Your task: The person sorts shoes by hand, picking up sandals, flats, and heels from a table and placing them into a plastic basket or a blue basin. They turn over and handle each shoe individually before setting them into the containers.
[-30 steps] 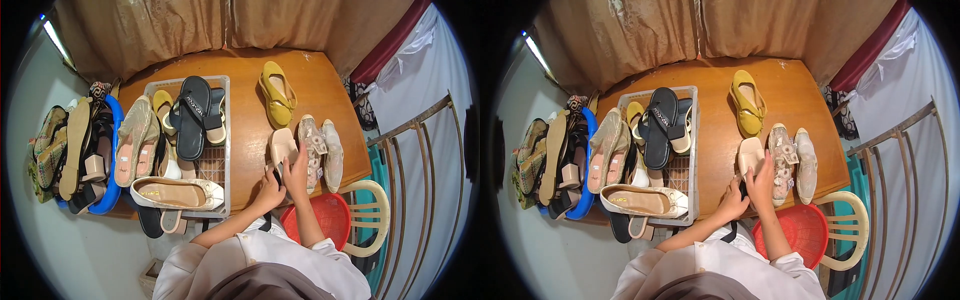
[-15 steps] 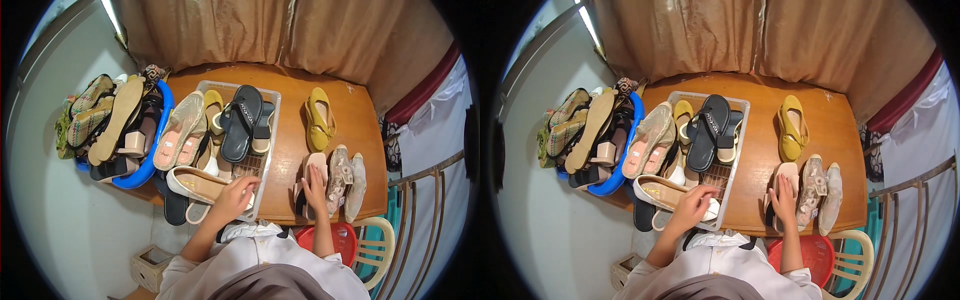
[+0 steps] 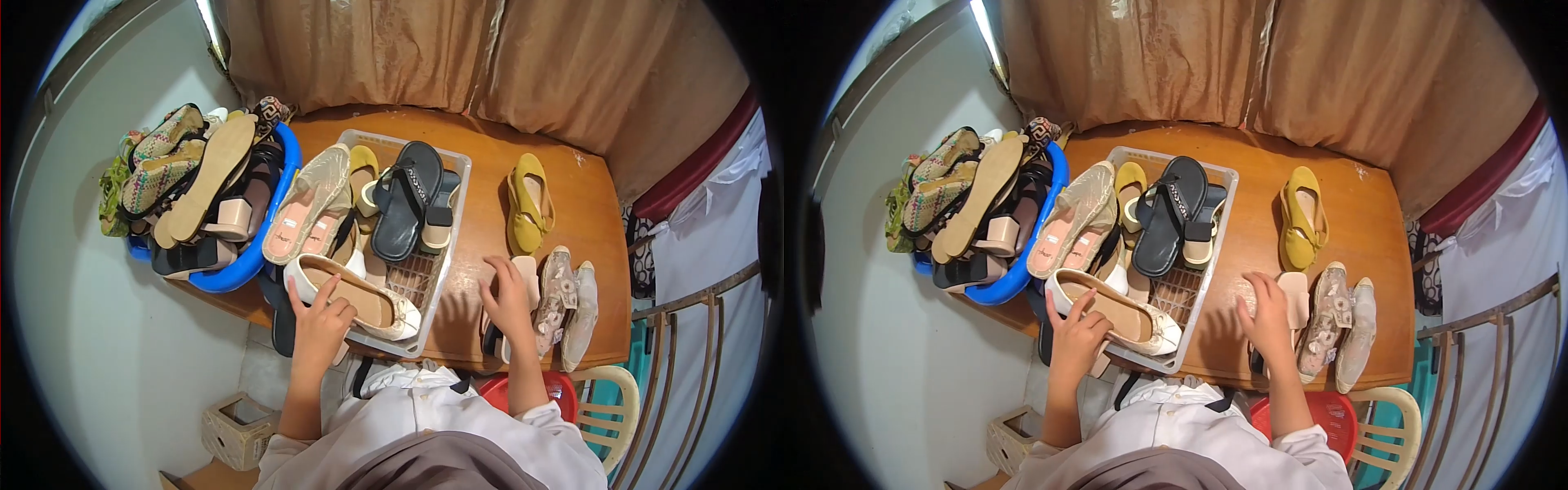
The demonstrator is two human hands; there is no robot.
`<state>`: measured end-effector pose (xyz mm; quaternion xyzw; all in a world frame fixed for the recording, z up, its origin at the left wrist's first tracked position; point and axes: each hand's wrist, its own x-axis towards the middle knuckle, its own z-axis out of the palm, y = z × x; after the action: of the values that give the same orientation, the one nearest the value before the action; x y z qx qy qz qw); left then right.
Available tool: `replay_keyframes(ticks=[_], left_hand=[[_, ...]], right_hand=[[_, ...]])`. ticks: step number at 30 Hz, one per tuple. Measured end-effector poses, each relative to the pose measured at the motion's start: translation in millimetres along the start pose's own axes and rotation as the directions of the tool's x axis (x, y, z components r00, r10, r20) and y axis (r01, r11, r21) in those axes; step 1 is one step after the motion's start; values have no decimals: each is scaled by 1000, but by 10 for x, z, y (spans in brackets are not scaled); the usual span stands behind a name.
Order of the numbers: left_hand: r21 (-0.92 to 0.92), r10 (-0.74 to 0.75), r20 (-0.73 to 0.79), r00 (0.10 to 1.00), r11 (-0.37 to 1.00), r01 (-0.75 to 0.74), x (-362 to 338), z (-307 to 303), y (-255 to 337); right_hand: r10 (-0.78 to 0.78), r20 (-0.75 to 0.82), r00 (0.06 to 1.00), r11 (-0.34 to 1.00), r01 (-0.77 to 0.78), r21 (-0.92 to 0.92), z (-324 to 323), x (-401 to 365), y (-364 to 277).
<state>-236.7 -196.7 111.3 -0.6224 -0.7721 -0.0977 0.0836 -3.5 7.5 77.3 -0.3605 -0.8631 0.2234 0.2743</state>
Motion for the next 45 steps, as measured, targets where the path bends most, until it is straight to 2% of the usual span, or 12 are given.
replay_keyframes(ticks=[5, 7, 10, 14, 22, 26, 30, 34, 36, 37, 40, 45], left_hand=[[23, -46, -211, 976, 998, 52, -28, -40, 21], [18, -74, -284, 956, 996, 82, -35, -24, -33], [-118, -158, -280, 947, 985, 129, 12, 161, -99], [-107, -154, -235, 960, 986, 131, 29, 322, -95], [-227, -189, -195, 962, 963, 143, 101, 257, -215], [-219, -191, -175, 966, 964, 151, 120, 289, -188], [-227, -193, -191, 963, 963, 148, 156, 300, -162], [-231, -215, -240, 947, 960, 160, 212, 282, -125], [-201, -224, -288, 931, 965, 170, 255, 282, -82], [-218, -231, -317, 920, 962, 167, 280, 267, -60], [-308, -278, -415, 867, 939, 154, 363, 199, -2], [-518, -452, -511, 731, 841, 158, 526, 31, 81]], right_hand=[[-129, -58, 990, 965, 138, 222, 278, 422, -280], [-117, -135, 984, 972, 142, 189, 566, 590, -245], [-98, -204, 974, 987, 122, 108, 955, 785, -180], [-140, -229, 963, 989, 146, 11, 1191, 834, -62], [15, -352, 936, 983, 50, 176, 456, 1088, -403], [251, -251, 935, 940, -174, 293, -94, 1101, -507], [479, -75, 875, 628, -281, 726, -461, 991, -322], [549, -21, 835, 400, -241, 884, -699, 748, -118], [574, 171, 801, 40, -236, 971, -739, 622, 238], [559, 266, 786, -146, -222, 964, -749, 575, 301], [338, 330, 882, -550, -99, 829, -750, 434, 257], [239, 325, 915, -698, -71, 712, -728, 224, 386]])
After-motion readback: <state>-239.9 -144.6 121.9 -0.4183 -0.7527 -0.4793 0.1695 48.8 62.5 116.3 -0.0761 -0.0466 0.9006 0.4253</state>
